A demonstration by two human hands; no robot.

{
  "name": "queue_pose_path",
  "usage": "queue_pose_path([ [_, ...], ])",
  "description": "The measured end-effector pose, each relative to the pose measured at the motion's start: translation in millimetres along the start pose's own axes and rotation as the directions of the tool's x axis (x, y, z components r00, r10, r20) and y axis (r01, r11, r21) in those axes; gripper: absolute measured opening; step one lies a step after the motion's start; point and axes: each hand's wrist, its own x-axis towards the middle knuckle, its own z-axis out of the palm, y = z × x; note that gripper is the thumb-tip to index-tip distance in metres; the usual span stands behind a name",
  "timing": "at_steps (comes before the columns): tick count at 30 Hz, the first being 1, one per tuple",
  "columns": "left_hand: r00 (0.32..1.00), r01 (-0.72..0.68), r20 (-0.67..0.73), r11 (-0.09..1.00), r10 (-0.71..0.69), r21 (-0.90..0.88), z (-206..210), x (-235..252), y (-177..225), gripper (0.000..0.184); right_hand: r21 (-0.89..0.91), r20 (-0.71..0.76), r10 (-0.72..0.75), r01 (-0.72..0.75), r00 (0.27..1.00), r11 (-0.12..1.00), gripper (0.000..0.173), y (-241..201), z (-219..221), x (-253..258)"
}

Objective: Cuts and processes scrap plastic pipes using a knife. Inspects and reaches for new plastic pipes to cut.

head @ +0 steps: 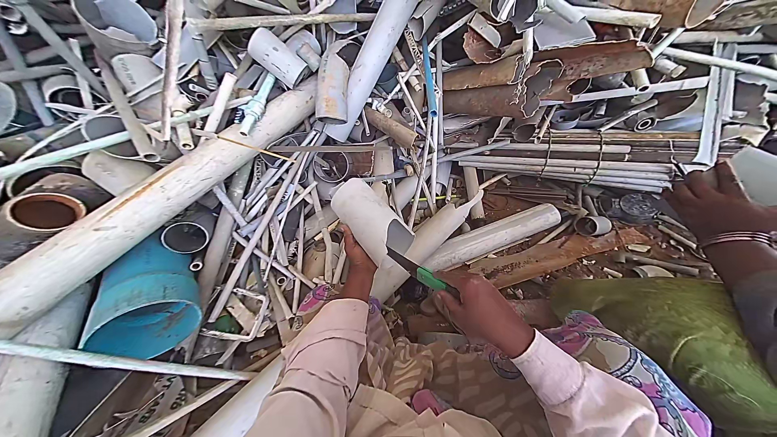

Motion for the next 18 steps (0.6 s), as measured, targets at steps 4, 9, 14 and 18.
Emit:
queue_pose_path([
  [4, 1.0, -0.003, 0.008, 1.0, 0.003, -0.019, -3.4, 2.2, -2.3, 0.062, -0.164, -0.105, 0.038, -0.055, 0.994, 0.985, 0.04, -2.3, 1.6, 0.4],
  [9, 1.0, -0.018, -0.007, 1.0, 0.018, -0.016, -3.7, 2.4, -3.9, 0.065, -0.104, -0.016, -0.041, 0.039, 0.999, 0.994, 0.04, -3.7, 2.8, -4.6],
  [14, 1.0, -0.017, 0.008, 0.996, 0.018, -0.091, -8.4, 5.7, -6.0, 0.064, -0.275, -0.1, 0.039, -0.065, 0.994, 0.959, 0.042, -13.5, 1.4, -6.6],
  [18, 0.995, 0.069, -0.06, 0.994, -0.074, -0.085, -6.1, 2.8, -7.2, 0.067, -0.176, -0.06, -0.049, 0.038, 0.997, 0.984, 0.038, -3.8, 5.5, -4.3],
])
